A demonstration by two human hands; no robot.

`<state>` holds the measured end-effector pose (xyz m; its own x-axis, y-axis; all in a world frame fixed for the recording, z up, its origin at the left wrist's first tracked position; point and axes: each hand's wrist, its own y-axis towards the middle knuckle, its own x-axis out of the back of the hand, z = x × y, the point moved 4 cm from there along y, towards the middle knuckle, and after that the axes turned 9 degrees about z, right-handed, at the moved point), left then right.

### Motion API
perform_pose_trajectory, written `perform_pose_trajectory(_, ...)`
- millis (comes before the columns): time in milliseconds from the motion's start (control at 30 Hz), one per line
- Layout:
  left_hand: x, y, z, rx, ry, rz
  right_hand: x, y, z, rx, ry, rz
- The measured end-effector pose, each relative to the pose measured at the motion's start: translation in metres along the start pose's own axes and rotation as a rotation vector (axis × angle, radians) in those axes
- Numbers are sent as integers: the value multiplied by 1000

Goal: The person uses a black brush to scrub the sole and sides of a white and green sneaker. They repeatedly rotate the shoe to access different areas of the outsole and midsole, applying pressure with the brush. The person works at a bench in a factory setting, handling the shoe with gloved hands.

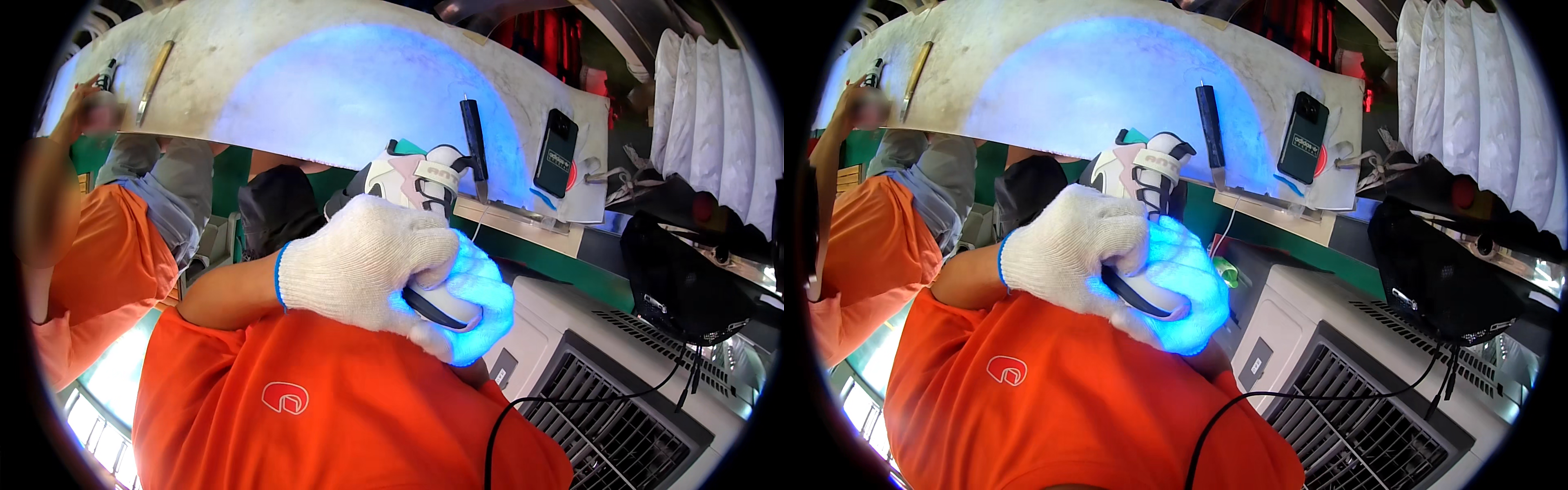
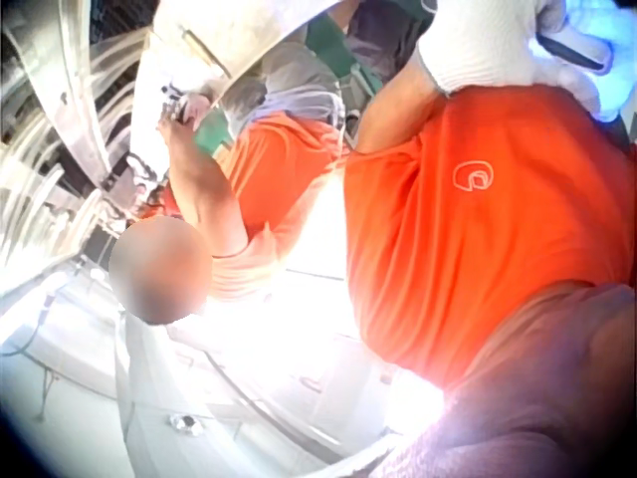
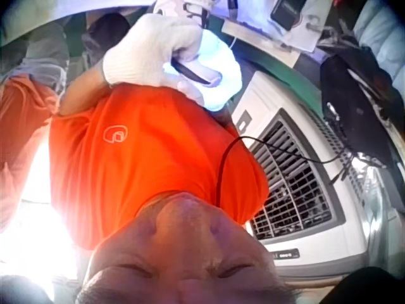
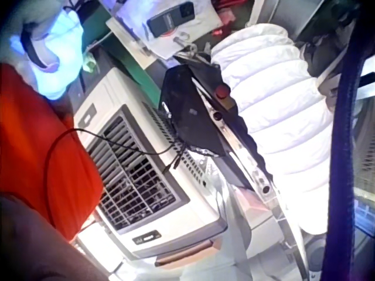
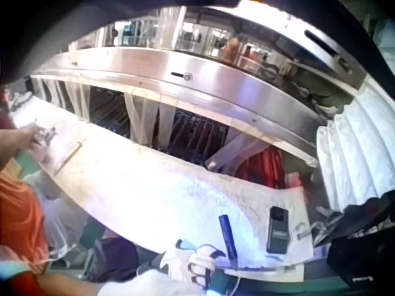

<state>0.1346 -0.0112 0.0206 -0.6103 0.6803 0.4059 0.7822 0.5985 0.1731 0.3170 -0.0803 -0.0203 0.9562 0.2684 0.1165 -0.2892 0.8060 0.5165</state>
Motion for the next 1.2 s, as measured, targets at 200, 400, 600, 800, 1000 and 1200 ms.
perform_pose_trajectory(200, 4, -4, 1, 3, 34, 60, -3, 1, 3, -15, -12, -11)
perform_pose_trajectory(400, 3, -3, 6, -60, 34, 34, 4, 8, 9, -65, 24, 39)
perform_pose_trajectory(600, 18, -7, 15, -179, -112, 0, -12, 49, 30, -90, -124, 168)
perform_pose_trajectory(800, 50, -27, 34, -299, -87, -347, -18, 67, 34, -205, -199, 149)
perform_pose_trajectory(1000, 0, -81, 85, 188, -266, -358, -22, 89, 40, -230, -316, 280)
perform_pose_trajectory(1200, 21, -54, 56, -148, -166, -474, -36, 92, 36, 26, -513, 288)
